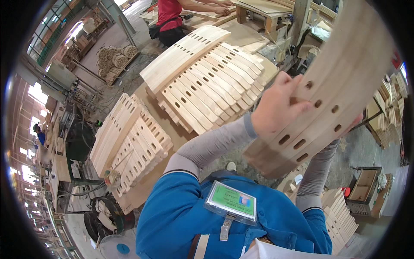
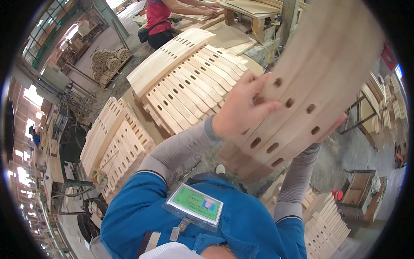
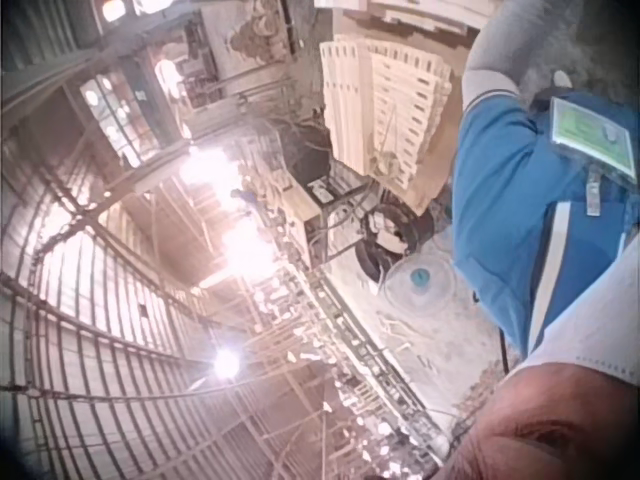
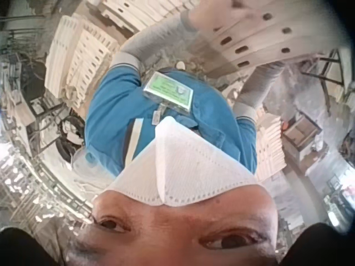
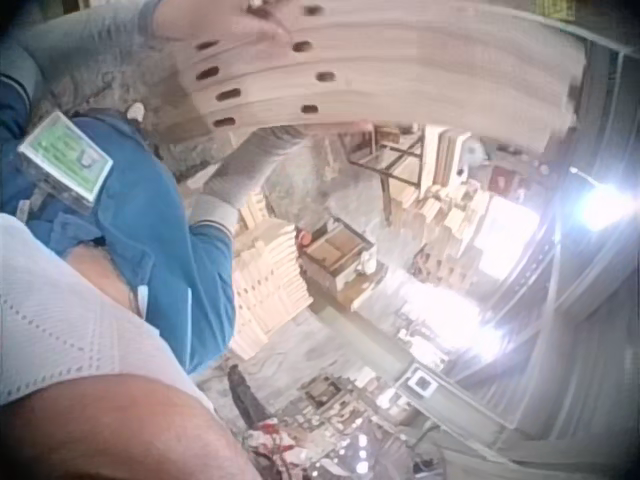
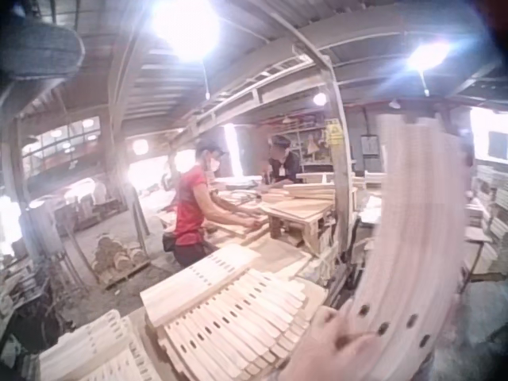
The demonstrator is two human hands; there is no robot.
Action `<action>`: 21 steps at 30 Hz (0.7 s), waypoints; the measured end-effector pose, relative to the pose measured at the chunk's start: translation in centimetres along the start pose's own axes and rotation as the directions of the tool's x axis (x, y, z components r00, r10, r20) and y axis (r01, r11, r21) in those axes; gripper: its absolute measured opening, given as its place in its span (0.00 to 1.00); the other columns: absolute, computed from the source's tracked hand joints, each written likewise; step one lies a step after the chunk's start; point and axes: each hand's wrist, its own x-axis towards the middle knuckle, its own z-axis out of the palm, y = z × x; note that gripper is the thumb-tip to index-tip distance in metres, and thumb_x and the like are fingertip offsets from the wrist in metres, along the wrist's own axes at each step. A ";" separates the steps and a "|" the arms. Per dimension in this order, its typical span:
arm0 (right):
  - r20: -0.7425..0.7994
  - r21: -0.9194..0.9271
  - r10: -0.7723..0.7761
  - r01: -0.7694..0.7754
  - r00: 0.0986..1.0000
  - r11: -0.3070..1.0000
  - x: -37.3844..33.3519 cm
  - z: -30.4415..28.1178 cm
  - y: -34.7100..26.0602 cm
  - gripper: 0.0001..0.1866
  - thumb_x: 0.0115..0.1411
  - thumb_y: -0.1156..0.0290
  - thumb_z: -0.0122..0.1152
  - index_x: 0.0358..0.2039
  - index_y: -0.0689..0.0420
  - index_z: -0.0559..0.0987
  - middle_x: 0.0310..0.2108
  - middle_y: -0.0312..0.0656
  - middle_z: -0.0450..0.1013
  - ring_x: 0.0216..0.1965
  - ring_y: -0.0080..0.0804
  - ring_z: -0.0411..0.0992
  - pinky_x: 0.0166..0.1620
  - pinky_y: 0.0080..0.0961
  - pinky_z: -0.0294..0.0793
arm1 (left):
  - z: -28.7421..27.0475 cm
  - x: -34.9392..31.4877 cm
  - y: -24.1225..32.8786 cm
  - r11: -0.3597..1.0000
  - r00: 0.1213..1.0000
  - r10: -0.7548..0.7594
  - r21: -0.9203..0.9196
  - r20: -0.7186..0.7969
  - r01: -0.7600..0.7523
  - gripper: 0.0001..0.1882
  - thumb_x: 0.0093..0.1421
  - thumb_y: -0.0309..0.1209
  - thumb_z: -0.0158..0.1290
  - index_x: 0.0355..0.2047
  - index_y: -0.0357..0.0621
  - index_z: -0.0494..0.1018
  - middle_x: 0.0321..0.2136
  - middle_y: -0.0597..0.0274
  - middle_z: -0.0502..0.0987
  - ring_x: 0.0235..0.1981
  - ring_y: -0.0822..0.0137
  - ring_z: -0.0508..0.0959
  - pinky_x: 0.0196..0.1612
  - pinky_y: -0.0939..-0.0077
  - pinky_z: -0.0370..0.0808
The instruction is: The person applies a white liquid to the slots of wooden slats using a small brush and a container. They repeatedly dip the brush into the container and apply the liquid to multiple slats, then stack the treated pieces and retrieve more from a nearby pile.
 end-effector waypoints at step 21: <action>0.271 -0.962 0.679 -0.214 -0.682 0.170 11.6 5.7 45.8 0.33 0.56 0.43 0.46 0.52 0.57 0.66 0.50 0.45 0.65 0.51 0.28 0.62 0.51 0.26 0.63 | -1.3 -5.9 -19.9 -0.167 0.462 -0.887 -0.943 0.016 -0.288 0.23 0.61 0.36 0.44 0.53 0.38 0.56 0.52 0.50 0.61 0.55 0.56 0.62 0.59 0.61 0.59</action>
